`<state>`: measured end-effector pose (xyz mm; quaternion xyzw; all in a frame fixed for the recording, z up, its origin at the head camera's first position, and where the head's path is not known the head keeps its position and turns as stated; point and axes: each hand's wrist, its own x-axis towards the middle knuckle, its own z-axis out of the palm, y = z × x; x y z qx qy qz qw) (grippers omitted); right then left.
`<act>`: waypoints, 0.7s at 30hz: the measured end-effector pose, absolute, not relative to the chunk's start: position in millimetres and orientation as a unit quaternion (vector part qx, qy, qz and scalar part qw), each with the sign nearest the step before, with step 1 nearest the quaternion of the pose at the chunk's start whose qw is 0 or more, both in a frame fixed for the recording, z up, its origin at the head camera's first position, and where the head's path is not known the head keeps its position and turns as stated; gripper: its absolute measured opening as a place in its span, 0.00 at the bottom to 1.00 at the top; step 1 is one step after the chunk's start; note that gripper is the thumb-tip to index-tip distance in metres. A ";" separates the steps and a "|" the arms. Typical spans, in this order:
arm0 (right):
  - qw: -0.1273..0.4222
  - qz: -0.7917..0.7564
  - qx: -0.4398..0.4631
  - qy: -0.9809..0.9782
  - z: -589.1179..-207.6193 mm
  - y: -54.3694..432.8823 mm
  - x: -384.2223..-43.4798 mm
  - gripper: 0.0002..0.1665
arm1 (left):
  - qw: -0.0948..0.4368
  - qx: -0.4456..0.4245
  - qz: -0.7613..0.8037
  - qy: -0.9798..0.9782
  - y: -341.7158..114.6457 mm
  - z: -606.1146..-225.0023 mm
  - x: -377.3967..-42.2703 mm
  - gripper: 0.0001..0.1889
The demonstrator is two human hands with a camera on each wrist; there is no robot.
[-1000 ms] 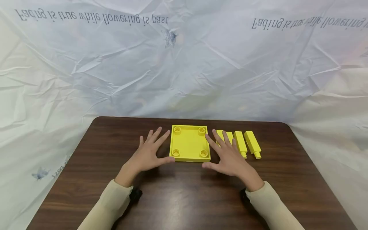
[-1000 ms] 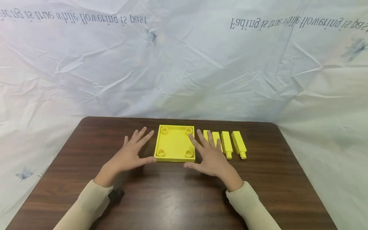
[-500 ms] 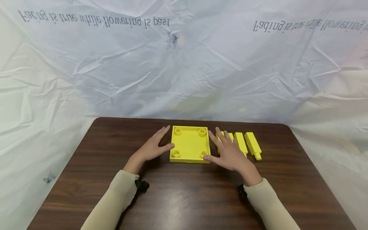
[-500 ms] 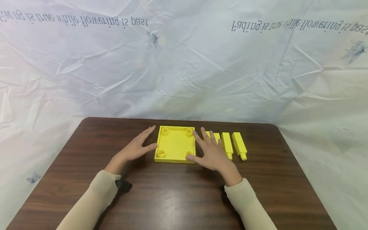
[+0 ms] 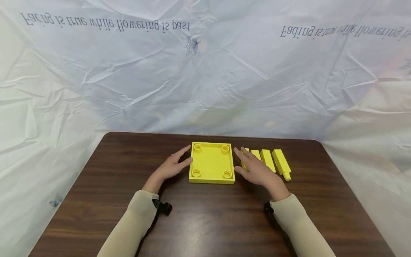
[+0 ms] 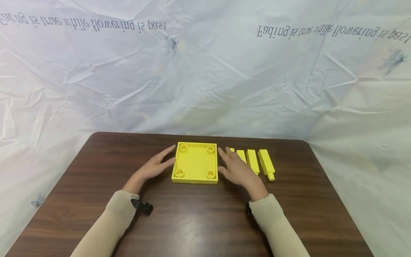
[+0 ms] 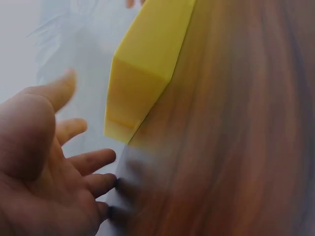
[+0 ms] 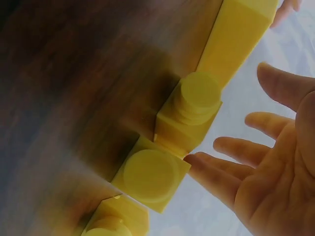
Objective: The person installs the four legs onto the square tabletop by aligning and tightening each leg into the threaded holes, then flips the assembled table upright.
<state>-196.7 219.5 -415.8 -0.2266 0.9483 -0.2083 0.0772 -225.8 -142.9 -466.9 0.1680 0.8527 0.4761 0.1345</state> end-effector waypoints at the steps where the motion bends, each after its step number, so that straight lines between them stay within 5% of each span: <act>1: 0.076 -0.205 -0.227 0.949 -416.3 219.6 -197.9 0.44 | 0.133 0.179 0.464 0.858 -141.7 -469.1 -225.7 0.40; 14: 0.047 -0.158 -0.215 0.962 -422.4 216.4 -216.9 0.31 | 0.114 0.218 0.427 0.870 -138.7 -480.4 -222.7 0.35; 21: 0.059 -0.171 -0.180 0.967 -422.5 216.1 -224.3 0.33 | 0.110 0.198 0.429 0.874 -133.1 -479.4 -220.0 0.34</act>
